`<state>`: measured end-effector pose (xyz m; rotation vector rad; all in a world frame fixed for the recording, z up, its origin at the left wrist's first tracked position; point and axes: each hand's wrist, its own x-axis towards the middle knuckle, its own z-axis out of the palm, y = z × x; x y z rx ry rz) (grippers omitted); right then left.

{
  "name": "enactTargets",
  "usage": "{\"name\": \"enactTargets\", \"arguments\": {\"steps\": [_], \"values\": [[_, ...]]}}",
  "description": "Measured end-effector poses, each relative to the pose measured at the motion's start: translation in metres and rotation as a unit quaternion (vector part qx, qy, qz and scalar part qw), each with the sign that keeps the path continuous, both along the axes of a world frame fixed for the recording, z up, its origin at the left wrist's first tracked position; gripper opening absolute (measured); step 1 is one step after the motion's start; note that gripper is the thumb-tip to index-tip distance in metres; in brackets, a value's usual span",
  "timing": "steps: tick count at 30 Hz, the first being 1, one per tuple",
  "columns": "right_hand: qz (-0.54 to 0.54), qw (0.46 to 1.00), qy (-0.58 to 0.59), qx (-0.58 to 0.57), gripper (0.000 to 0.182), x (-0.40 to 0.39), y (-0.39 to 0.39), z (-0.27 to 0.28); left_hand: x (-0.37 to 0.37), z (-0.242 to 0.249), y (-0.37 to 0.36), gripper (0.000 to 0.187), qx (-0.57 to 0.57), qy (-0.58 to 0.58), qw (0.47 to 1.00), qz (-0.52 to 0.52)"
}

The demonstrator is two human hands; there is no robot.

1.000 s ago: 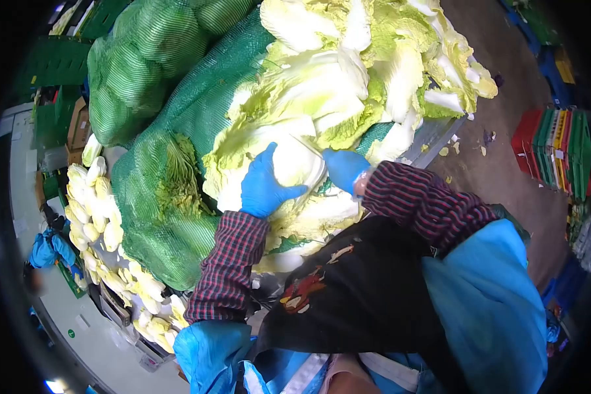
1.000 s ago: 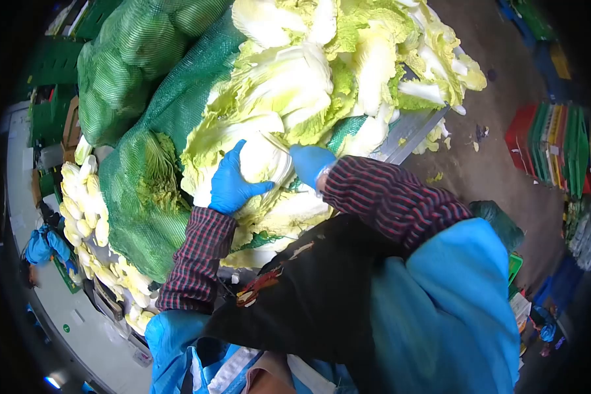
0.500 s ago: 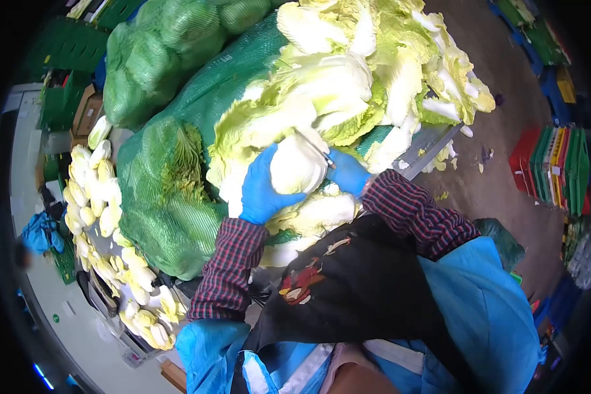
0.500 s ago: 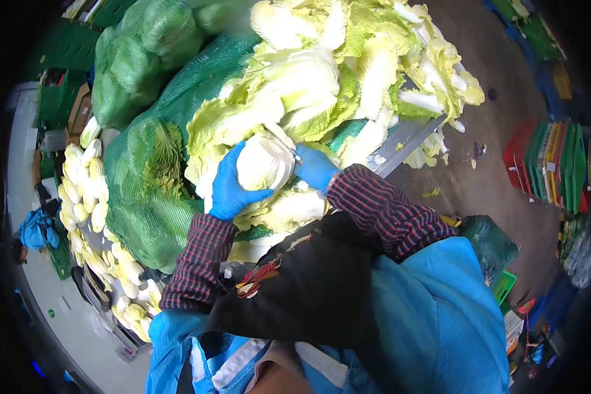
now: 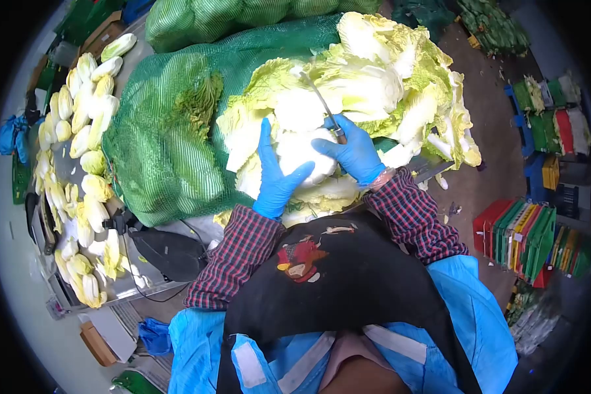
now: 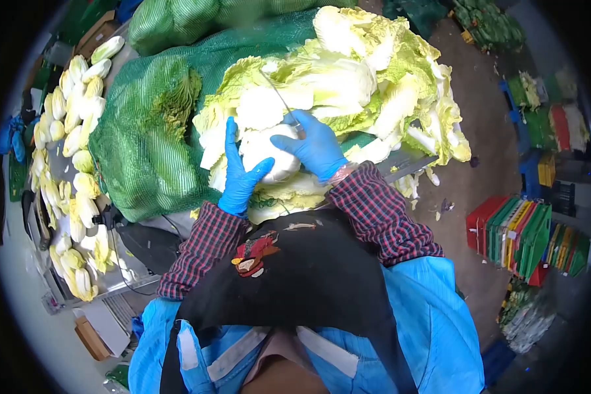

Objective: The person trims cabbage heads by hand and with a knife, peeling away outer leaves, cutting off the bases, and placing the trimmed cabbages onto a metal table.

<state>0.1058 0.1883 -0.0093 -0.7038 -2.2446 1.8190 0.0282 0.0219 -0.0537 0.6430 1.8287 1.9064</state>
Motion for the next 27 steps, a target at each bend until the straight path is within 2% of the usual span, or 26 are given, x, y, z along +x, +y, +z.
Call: {"name": "enactTargets", "arguments": {"steps": [1, 3, 5, 8, 9, 11, 12, 13, 15, 19, 20, 21, 22, 23, 25, 27], "values": [[-0.008, 1.000, 0.000, -0.003, 0.041, 0.000, 0.004, -0.007, 0.002, -0.002, 0.000, 0.116, 0.023, 0.001, 1.000, 0.010], [-0.002, 1.000, 0.000, 0.022, 0.039, -0.002, 0.020, -0.017, -0.002, -0.008, -0.004, 0.120, -0.003, 0.026, 1.000, 0.007], [-0.073, 0.993, -0.042, 0.088, 0.029, -0.009, 0.044, -0.017, -0.004, -0.005, -0.005, 0.122, -0.019, 0.055, 0.998, -0.001], [-0.103, 0.978, -0.122, 0.134, 0.030, -0.004, 0.102, -0.046, 0.000, -0.009, -0.007, 0.124, -0.013, 0.080, 0.997, -0.005], [-0.091, 0.979, -0.139, 0.118, 0.037, -0.003, 0.089, -0.012, -0.003, -0.008, -0.006, 0.124, -0.009, 0.081, 0.997, -0.003], [-0.060, 0.993, 0.030, 0.096, 0.046, -0.002, 0.058, 0.017, -0.003, -0.005, -0.004, 0.125, 0.008, 0.054, 0.998, -0.005], [0.005, 1.000, 0.017, 0.024, 0.054, -0.002, 0.045, 0.026, -0.002, -0.005, -0.002, 0.127, 0.021, 0.010, 1.000, -0.013], [0.089, 0.992, -0.006, 0.092, 0.054, -0.003, 0.033, 0.039, -0.001, -0.006, -0.001, 0.127, 0.020, 0.009, 1.000, -0.015], [0.158, 0.986, -0.004, 0.058, 0.054, -0.016, 0.032, 0.021, -0.002, -0.007, 0.001, 0.128, -0.003, 0.055, 0.998, -0.038], [0.198, 0.977, -0.044, 0.067, 0.048, -0.036, 0.024, 0.019, 0.010, -0.005, 0.004, 0.130, -0.021, 0.070, 0.996, -0.049], [0.239, 0.948, -0.085, 0.195, 0.042, -0.046, 0.015, 0.021, 0.016, -0.013, 0.006, 0.133, -0.033, 0.148, 0.987, -0.050], [0.274, 0.898, -0.123, 0.320, 0.037, -0.055, 0.011, 0.021, 0.025, -0.012, 0.010, 0.136, -0.041, 0.155, 0.985, -0.057], [0.244, 0.901, -0.002, 0.359, 0.030, -0.057, 0.010, 0.001, 0.036, -0.009, 0.010, 0.137, -0.070, 0.181, 0.980, -0.048], [0.240, 0.902, -0.003, 0.359, 0.030, -0.065, 0.017, -0.014, 0.041, -0.006, 0.011, 0.138, -0.099, 0.208, 0.972, -0.039], [0.225, 0.914, -0.138, 0.307, 0.040, -0.083, 0.022, -0.021, 0.036, -0.002, 0.009, 0.137, -0.116, 0.239, 0.964, -0.026], [0.115, 0.985, 0.007, 0.129, 0.035, -0.085, 0.047, -0.047, 0.022, 0.008, 0.008, 0.127, -0.115, 0.278, 0.954, 0.008]]}}
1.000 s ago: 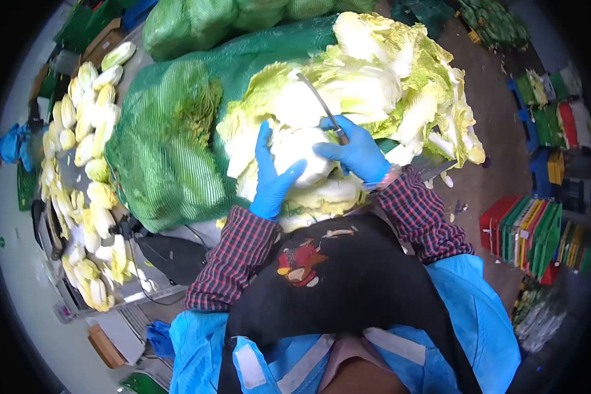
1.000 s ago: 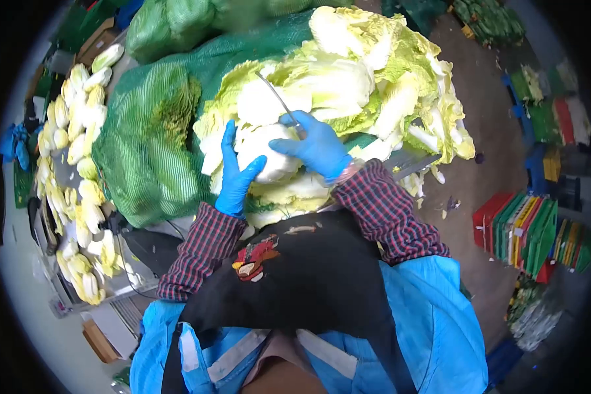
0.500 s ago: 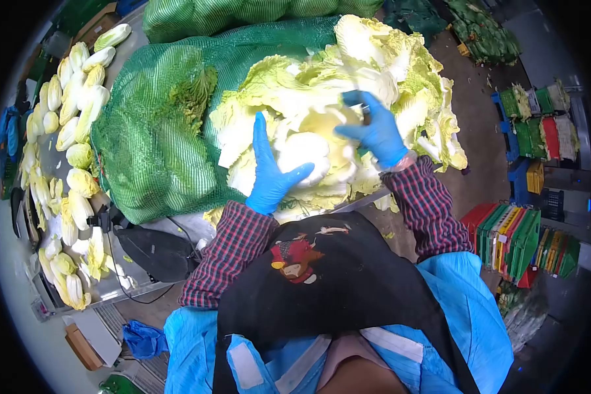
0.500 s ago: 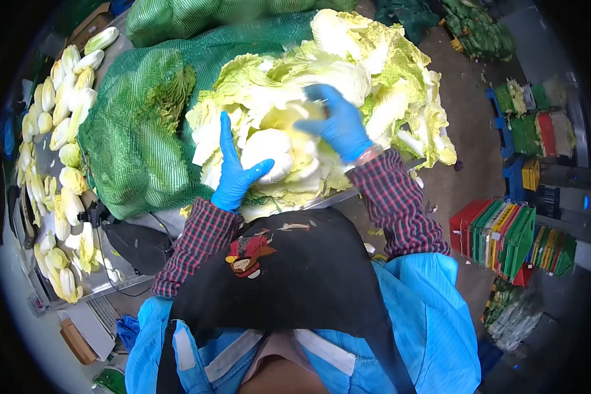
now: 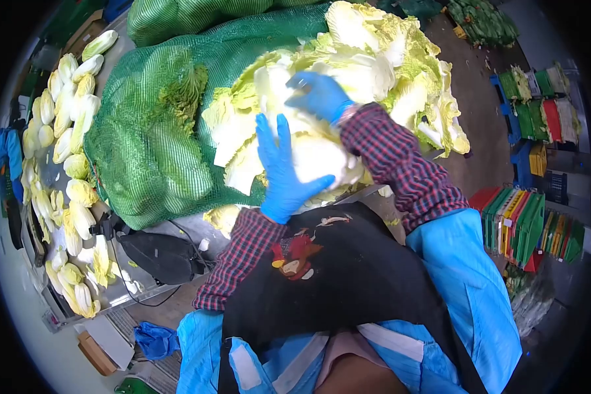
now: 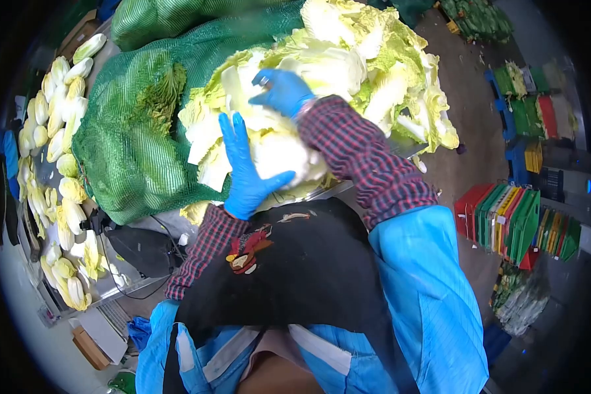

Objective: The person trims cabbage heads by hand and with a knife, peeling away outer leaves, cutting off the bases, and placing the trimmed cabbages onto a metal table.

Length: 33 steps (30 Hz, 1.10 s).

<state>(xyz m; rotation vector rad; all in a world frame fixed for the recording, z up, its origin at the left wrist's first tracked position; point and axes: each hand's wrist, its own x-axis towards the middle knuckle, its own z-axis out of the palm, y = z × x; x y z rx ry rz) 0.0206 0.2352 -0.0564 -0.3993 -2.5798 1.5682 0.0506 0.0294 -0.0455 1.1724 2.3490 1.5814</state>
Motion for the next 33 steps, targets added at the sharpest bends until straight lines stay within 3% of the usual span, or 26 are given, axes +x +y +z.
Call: {"name": "enactTargets", "arguments": {"steps": [1, 2, 3, 7, 8, 11, 13, 14, 16, 17, 19, 20, 22, 25, 27, 28, 29, 30, 33], "values": [[-0.081, 0.987, -0.073, -0.114, 0.032, 0.011, -0.008, 0.058, -0.010, 0.001, -0.001, 0.119, 0.000, 0.003, 1.000, 0.002], [-0.111, 0.984, -0.026, -0.141, 0.030, 0.021, -0.005, 0.069, -0.020, 0.003, -0.003, 0.111, 0.001, 0.006, 1.000, 0.005], [-0.109, 0.982, -0.033, -0.148, 0.030, 0.035, -0.004, 0.083, -0.029, 0.009, -0.006, 0.088, -0.014, 0.004, 1.000, 0.009], [-0.082, 0.960, -0.143, -0.226, 0.033, 0.079, -0.033, 0.091, -0.053, -0.011, -0.010, 0.067, 0.023, -0.010, 1.000, -0.018], [-0.109, 0.959, -0.095, -0.245, 0.033, 0.084, -0.041, 0.074, -0.053, -0.010, -0.011, 0.067, 0.022, -0.010, 0.999, -0.021], [-0.111, 0.944, -0.141, -0.277, 0.031, 0.086, -0.040, 0.069, -0.047, 0.005, -0.021, 0.073, -0.044, 0.069, 0.997, -0.009], [-0.082, 0.944, -0.114, -0.297, 0.028, 0.086, -0.043, 0.072, -0.041, 0.027, -0.024, 0.082, -0.166, 0.131, 0.975, -0.068], [-0.082, 0.944, -0.113, -0.298, 0.028, 0.085, -0.044, 0.066, -0.039, 0.027, -0.022, 0.082, -0.167, 0.132, 0.975, -0.068], [-0.079, 0.979, -0.016, -0.186, 0.025, 0.084, -0.047, 0.045, -0.035, 0.025, -0.020, 0.091, -0.170, 0.102, 0.978, -0.071], [-0.080, 0.979, -0.013, -0.186, 0.025, 0.088, -0.044, 0.038, -0.037, 0.024, -0.021, 0.091, -0.176, 0.121, 0.975, -0.054], [-0.121, 0.992, -0.016, 0.011, 0.020, 0.111, -0.027, 0.025, -0.044, 0.017, -0.026, 0.092, -0.179, 0.119, 0.976, -0.043], [-0.177, 0.975, -0.026, -0.134, 0.015, 0.126, -0.020, 0.018, -0.047, 0.014, -0.029, 0.092, -0.183, 0.113, 0.976, -0.031], [-0.175, 0.975, -0.135, -0.030, 0.013, 0.166, 0.012, -0.011, -0.049, 0.024, -0.035, 0.092, -0.195, 0.105, 0.975, -0.022], [-0.196, 0.977, -0.079, -0.028, 0.016, 0.168, -0.002, -0.001, -0.046, 0.035, -0.042, 0.092, -0.274, 0.061, 0.958, -0.056], [-0.166, 0.972, 0.031, -0.163, 0.020, 0.124, -0.043, 0.070, -0.040, 0.042, -0.039, 0.091, -0.313, 0.083, 0.942, -0.092], [-0.161, 0.938, -0.069, -0.299, 0.022, 0.111, -0.057, 0.093, -0.036, 0.045, -0.037, 0.091, -0.315, 0.087, 0.940, -0.098], [-0.102, 0.939, -0.049, -0.324, 0.027, 0.100, -0.065, 0.081, -0.031, 0.049, -0.036, 0.091, -0.319, 0.094, 0.938, -0.094], [-0.091, 0.936, -0.104, -0.324, 0.030, 0.094, -0.075, 0.061, -0.027, 0.053, -0.036, 0.090, -0.322, 0.100, 0.937, -0.089], [-0.125, 0.954, -0.141, -0.233, 0.031, 0.095, -0.077, 0.000, -0.019, 0.044, -0.049, 0.081, -0.320, 0.076, 0.941, -0.076]]}}
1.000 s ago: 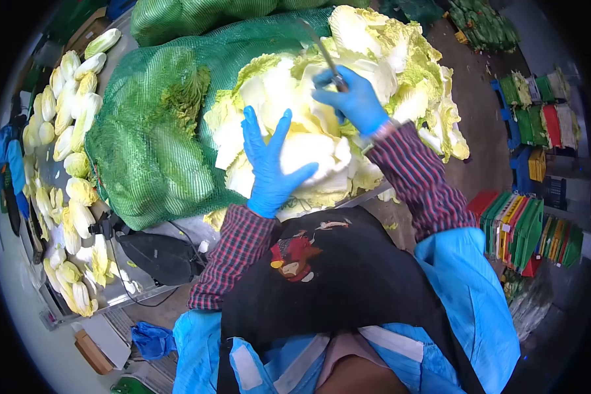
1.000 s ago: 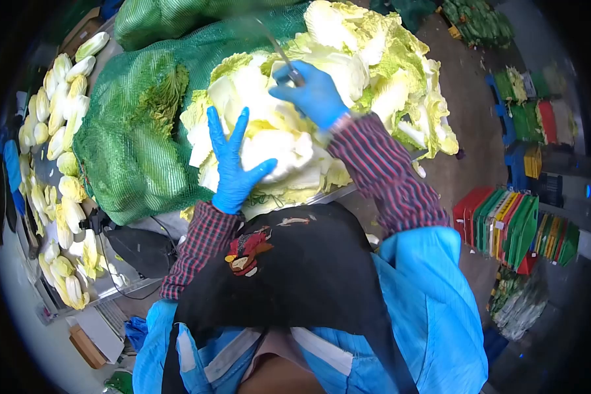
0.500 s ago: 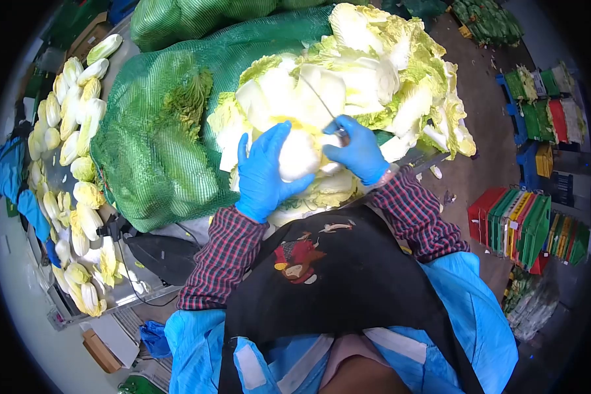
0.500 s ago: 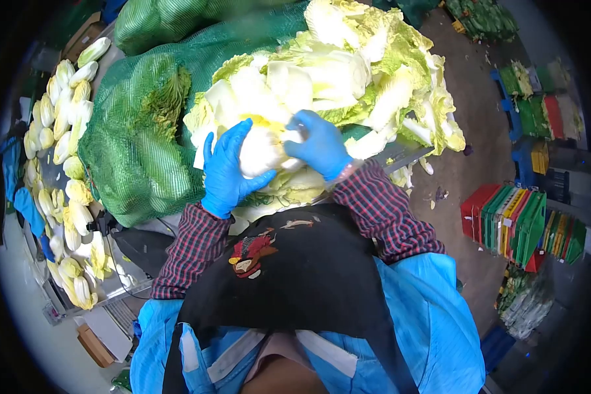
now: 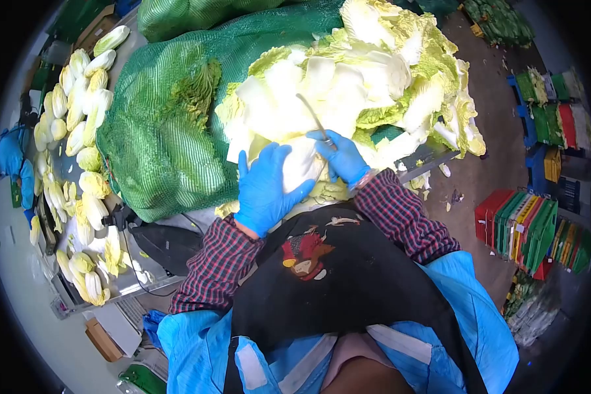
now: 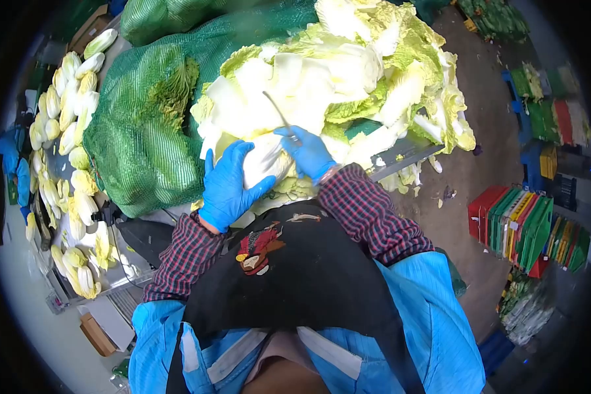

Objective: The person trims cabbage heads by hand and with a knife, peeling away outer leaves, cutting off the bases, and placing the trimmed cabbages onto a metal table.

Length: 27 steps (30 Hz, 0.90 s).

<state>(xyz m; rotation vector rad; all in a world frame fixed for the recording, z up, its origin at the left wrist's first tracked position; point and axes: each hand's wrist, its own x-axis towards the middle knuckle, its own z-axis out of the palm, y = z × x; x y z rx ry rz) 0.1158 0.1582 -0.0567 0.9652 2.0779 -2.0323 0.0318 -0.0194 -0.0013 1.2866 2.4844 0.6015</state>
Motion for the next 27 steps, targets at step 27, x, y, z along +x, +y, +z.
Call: {"name": "enactTargets", "arguments": {"steps": [27], "values": [[0.084, 0.955, 0.044, 0.282, 0.045, -0.014, 0.029, 0.027, -0.032, -0.008, -0.020, 0.100, 0.020, -0.267, 0.961, 0.067]]}}
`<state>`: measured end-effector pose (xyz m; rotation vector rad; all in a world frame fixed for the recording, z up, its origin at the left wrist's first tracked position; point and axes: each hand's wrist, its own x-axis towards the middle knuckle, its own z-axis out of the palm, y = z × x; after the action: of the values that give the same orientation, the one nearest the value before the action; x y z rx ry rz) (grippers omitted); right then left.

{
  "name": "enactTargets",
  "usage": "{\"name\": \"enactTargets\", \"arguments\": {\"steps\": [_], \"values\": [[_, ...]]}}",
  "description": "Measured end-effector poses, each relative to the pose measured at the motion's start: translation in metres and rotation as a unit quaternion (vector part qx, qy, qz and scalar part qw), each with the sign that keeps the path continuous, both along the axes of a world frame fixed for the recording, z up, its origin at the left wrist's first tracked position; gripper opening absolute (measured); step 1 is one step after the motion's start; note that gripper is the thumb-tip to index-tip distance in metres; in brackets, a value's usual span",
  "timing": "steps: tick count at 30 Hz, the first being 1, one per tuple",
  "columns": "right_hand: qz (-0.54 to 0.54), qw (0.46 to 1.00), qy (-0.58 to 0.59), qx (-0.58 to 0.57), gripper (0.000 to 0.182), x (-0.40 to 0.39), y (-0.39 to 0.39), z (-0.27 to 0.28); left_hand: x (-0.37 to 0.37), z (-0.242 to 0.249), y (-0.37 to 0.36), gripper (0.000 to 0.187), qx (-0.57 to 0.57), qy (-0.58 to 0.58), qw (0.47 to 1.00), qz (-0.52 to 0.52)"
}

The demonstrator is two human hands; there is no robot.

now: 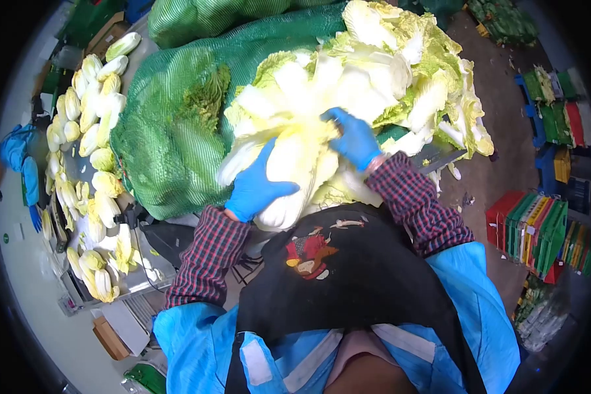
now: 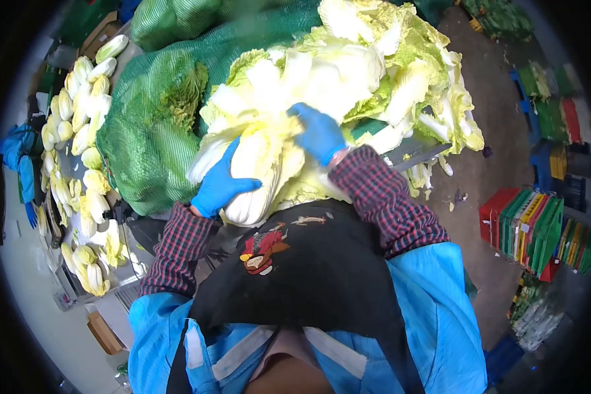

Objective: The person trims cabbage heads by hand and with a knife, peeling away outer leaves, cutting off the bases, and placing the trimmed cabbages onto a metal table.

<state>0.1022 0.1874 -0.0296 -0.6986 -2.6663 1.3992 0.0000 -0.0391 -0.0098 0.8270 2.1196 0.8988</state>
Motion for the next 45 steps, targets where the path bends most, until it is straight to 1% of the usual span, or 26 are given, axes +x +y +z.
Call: {"name": "enactTargets", "arguments": {"steps": [1, 2, 4, 6, 8, 9, 11, 16, 20, 22, 23, 24, 26, 28, 29, 30, 32, 33, 35, 36, 37, 38, 39, 40, 42, 45], "values": [[-0.025, 1.000, 0.006, -0.003, 0.047, -0.005, 0.022, -0.012, -0.008, -0.004, -0.004, 0.103, 0.092, -0.045, 0.995, 0.011], [-0.050, 0.999, 0.011, -0.005, 0.048, -0.007, 0.043, -0.024, -0.011, -0.001, -0.003, 0.103, 0.095, -0.034, 0.995, 0.008], [-0.038, 0.991, 0.058, 0.116, 0.051, -0.010, 0.056, -0.005, -0.016, 0.004, 0.003, 0.101, 0.251, -0.114, 0.958, 0.084], [-0.055, 0.993, 0.091, 0.050, 0.061, -0.010, 0.037, 0.025, -0.017, 0.011, 0.013, 0.098, 0.283, -0.141, 0.944, 0.090], [-0.036, 0.974, 0.204, -0.086, 0.069, -0.008, -0.001, 0.051, -0.009, 0.012, 0.030, 0.092, 0.354, -0.284, 0.864, 0.219], [-0.038, 0.968, 0.190, -0.161, 0.072, -0.007, -0.015, 0.044, -0.007, 0.007, 0.039, 0.088, 0.397, -0.281, 0.846, 0.217], [-0.047, 0.945, 0.178, -0.270, 0.074, -0.007, -0.030, 0.015, 0.001, 0.009, 0.052, 0.088, 0.411, -0.283, 0.838, 0.223], [-0.066, 0.956, 0.203, -0.203, 0.053, -0.003, -0.031, 0.009, 0.012, 0.017, 0.056, 0.089, 0.415, -0.277, 0.831, 0.246], [-0.185, 0.941, 0.199, -0.204, 0.039, -0.007, -0.024, -0.012, 0.013, 0.002, 0.051, 0.082, 0.432, -0.236, 0.837, 0.240], [-0.177, 0.959, 0.147, -0.163, 0.035, -0.004, 0.000, -0.029, 0.012, -0.004, 0.040, 0.071, 0.437, -0.442, 0.744, 0.244], [-0.155, 0.980, 0.059, -0.109, 0.034, -0.002, 0.007, -0.033, 0.014, -0.020, 0.034, 0.065, 0.428, -0.503, 0.703, 0.264], [-0.130, 0.990, -0.029, -0.052, 0.034, -0.001, 0.012, -0.031, 0.012, -0.020, 0.034, 0.065, 0.428, -0.503, 0.703, 0.265], [-0.111, 0.991, -0.011, -0.075, 0.039, 0.005, 0.011, -0.027, 0.012, -0.021, 0.037, 0.064, 0.433, -0.511, 0.687, 0.281], [-0.100, 0.946, 0.196, -0.237, 0.052, 0.002, 0.002, 0.000, 0.007, -0.028, 0.033, 0.064, 0.429, -0.553, 0.666, 0.258], [-0.068, 0.931, 0.193, -0.302, 0.058, 0.002, -0.001, 0.019, 0.005, -0.031, 0.032, 0.065, 0.417, -0.595, 0.647, 0.230], [-0.072, 0.931, 0.194, -0.302, 0.058, -0.002, -0.007, 0.022, 0.007, -0.030, 0.037, 0.065, 0.414, -0.597, 0.648, 0.228], [-0.039, 0.776, 0.158, -0.609, 0.059, -0.006, -0.017, 0.024, 0.014, -0.025, 0.050, 0.068, 0.453, -0.541, 0.674, 0.218], [-0.063, 0.778, 0.173, -0.601, 0.059, -0.005, -0.015, 0.024, 0.011, -0.014, 0.055, 0.068, 0.453, -0.543, 0.673, 0.216], [-0.091, 0.798, 0.194, -0.564, 0.058, -0.003, -0.012, 0.015, 0.009, 0.009, 0.062, 0.072, 0.400, -0.324, 0.824, 0.237], [-0.117, 0.812, 0.219, -0.528, 0.057, -0.003, -0.013, 0.010, 0.012, 0.008, 0.062, 0.072, 0.399, -0.324, 0.824, 0.238], [-0.129, 0.882, 0.202, -0.405, 0.051, -0.005, -0.011, 0.007, 0.014, 0.008, 0.063, 0.077, 0.420, -0.324, 0.822, 0.206], [-0.130, 0.881, 0.200, -0.409, 0.051, -0.002, -0.015, 0.005, 0.019, 0.006, 0.061, 0.082, 0.436, -0.326, 0.820, 0.177], [-0.123, 0.902, 0.214, -0.354, 0.048, -0.002, -0.020, 0.010, 0.018, 0.001, 0.065, 0.080, 0.363, -0.218, 0.885, 0.192], [-0.115, 0.920, 0.230, -0.295, 0.045, -0.004, -0.021, 0.013, 0.014, -0.001, 0.067, 0.080, 0.364, -0.217, 0.886, 0.191], [-0.120, 0.919, 0.223, -0.303, 0.044, -0.004, -0.020, 0.012, 0.014, -0.002, 0.068, 0.075, 0.375, -0.301, 0.856, 0.192], [-0.118, 0.916, 0.223, -0.313, 0.042, -0.005, -0.019, 0.011, 0.018, -0.001, 0.068, 0.073, 0.388, -0.315, 0.840, 0.209]]}}
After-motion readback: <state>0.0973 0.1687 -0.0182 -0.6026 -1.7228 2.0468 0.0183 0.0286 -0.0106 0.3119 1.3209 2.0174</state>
